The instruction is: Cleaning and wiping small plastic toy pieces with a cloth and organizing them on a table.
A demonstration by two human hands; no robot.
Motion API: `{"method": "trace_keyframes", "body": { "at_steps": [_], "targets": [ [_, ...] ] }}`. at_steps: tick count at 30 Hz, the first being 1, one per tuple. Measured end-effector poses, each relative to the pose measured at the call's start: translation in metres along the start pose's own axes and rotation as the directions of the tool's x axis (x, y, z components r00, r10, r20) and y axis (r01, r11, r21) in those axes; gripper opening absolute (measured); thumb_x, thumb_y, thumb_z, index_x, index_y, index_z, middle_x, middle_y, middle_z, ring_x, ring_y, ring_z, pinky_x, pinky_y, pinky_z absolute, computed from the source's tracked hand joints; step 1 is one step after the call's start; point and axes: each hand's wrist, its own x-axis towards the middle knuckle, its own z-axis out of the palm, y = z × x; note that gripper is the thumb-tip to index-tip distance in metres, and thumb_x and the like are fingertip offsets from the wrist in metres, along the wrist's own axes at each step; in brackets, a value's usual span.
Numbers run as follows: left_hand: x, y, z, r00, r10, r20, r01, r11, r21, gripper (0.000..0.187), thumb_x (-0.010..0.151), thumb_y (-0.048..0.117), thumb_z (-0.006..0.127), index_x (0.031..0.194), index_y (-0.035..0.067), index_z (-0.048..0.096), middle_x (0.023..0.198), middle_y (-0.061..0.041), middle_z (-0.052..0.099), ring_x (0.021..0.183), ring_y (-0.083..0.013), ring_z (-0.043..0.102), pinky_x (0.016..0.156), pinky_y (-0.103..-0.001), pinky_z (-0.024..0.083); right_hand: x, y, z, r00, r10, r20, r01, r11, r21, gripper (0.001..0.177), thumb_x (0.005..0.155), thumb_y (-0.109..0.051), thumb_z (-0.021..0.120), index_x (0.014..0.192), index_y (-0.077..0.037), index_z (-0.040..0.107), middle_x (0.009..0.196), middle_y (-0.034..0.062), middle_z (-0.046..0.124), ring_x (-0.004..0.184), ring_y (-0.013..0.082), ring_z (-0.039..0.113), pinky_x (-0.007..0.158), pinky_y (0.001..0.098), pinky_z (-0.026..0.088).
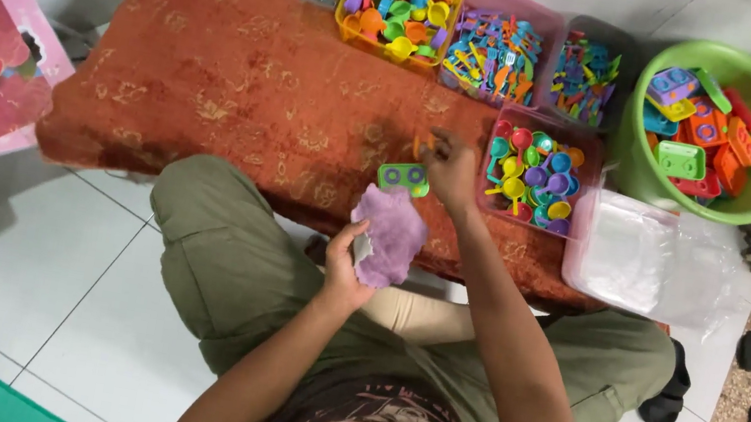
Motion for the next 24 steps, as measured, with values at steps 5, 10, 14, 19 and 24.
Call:
{"method": "trace_keyframes", "body": {
  "at_steps": [5,10,14,19,24],
  "targets": [
    [-0.013,-0.001,0.018,0.999,-0.05,-0.022,0.051,0.997,0.064,0.041,0.081,0.017,0.078,0.118,0.006,0.067,0.113,-0.014,0.072,0.108,-0.0317,0.068,0.101,-0.048,0.052,0.019,-0.017,-0.022,0.997,-0.083,0.006,0.082,0.963,-0.256,0.051,0.088,-0.024,0.081,0.132,-0.006,0.065,0.125,0.0166,0.07,0.122,0.0348,0.065,0.104,0.0457,0.052],
    [-0.005,-0.005,0.009,0.985,-0.141,-0.096,0.146,0.988,0.045,0.037,0.078,0.01,0.077,0.113,0.002,0.068,0.105,-0.018,0.074,0.101,-0.0361,0.071,0.095,-0.052,0.055,0.059,-0.042,-0.087,0.93,-0.308,-0.199,0.298,0.951,-0.08,0.025,0.09,0.002,0.072,0.114,-0.005,0.074,0.101,0.0162,0.075,0.092,0.0305,0.074,0.082,0.0405,0.06],
    [0.015,-0.011,-0.016,0.973,-0.194,-0.128,0.202,0.978,0.05,0.032,0.079,0.013,0.076,0.108,0.004,0.067,0.101,-0.017,0.074,0.096,-0.0351,0.072,0.092,-0.051,0.055,0.13,0.008,-0.162,0.879,-0.301,-0.369,0.186,0.93,-0.316,0.012,0.092,-0.005,0.078,0.103,-0.008,0.078,0.085,0.0088,0.074,0.079,0.023,0.073,0.073,0.0368,0.056],
    [-0.013,-0.004,0.016,0.978,-0.182,0.099,0.162,0.97,0.182,0.033,0.097,0.028,0.053,0.118,0.004,0.061,0.11,-0.011,0.067,0.091,-0.0221,0.062,0.081,-0.037,0.048,0.175,0.038,-0.199,0.98,-0.079,-0.181,-0.034,0.837,-0.547,0.02,0.085,-0.013,0.074,0.097,0.001,0.077,0.083,0.0147,0.074,0.069,0.0255,0.065,0.07,0.0369,0.055],
    [-0.011,-0.006,0.02,0.955,-0.246,0.168,0.229,0.967,0.114,0.043,0.099,0.03,0.049,0.13,0.003,0.06,0.118,-0.01,0.067,0.099,-0.021,0.063,0.088,-0.035,0.049,0.204,0.063,-0.2,0.983,-0.128,-0.132,0.016,0.773,-0.634,0.042,0.079,-0.009,0.072,0.121,-0.002,0.074,0.111,0.0202,0.075,0.095,0.038,0.071,0.086,0.0422,0.056]
  ]
}}
